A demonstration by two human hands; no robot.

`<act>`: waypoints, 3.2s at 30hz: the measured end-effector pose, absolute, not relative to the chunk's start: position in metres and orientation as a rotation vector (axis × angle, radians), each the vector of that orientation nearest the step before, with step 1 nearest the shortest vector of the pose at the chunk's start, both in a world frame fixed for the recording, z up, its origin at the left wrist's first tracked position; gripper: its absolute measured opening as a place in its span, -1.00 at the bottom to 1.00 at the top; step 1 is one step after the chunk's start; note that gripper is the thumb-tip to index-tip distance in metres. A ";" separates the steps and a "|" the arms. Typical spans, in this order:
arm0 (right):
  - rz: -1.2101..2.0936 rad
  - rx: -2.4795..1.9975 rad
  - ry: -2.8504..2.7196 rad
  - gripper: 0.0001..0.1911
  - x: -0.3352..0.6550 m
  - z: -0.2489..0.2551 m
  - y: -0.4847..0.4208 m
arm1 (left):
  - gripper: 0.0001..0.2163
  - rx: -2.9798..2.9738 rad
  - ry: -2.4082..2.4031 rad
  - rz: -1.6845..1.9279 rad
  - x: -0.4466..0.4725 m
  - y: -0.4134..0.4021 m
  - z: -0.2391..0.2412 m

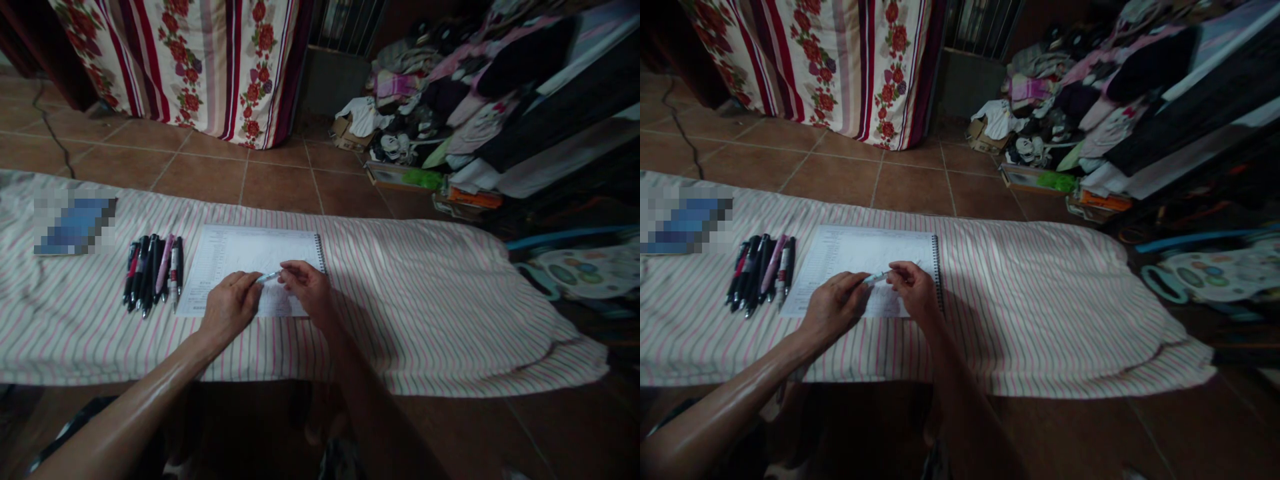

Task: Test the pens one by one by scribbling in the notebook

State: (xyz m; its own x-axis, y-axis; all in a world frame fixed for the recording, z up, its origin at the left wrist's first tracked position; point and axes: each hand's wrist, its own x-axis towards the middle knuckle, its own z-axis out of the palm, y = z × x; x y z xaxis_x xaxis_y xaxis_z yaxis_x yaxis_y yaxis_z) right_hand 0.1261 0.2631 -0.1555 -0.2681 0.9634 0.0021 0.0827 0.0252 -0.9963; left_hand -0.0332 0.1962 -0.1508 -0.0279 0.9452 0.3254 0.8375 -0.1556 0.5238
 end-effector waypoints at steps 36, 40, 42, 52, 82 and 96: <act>1.152 -1.206 -1.773 -0.87 0.127 -0.159 0.260 | -0.79 2.082 1.863 0.948 -0.030 0.197 -0.152; 1.113 -1.209 -1.789 -0.86 0.128 -0.158 0.261 | -0.80 2.091 1.871 0.937 -0.031 0.197 -0.151; 1.103 -1.212 -1.769 -0.87 0.129 -0.157 0.262 | -0.80 2.095 1.888 0.919 -0.032 0.197 -0.150; 1.136 -1.200 -1.759 -0.84 0.130 -0.156 0.262 | -0.80 2.071 1.777 0.966 -0.035 0.198 -0.149; 1.144 -1.170 -1.857 -0.86 0.124 -0.155 0.256 | -0.79 2.123 1.910 0.786 -0.026 0.198 -0.148; 1.338 -1.111 -1.680 -0.86 0.124 -0.156 0.257 | -0.77 2.058 2.005 0.767 -0.022 0.199 -0.144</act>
State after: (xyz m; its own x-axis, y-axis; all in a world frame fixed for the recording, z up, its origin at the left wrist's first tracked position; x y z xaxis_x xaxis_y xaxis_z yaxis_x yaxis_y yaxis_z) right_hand 0.1235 0.2569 -0.1559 -0.3796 0.9250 0.0153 0.1921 0.0950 -0.9768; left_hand -0.0217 0.1989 -0.1441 -0.0349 0.9697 0.2417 0.8835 -0.0831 0.4610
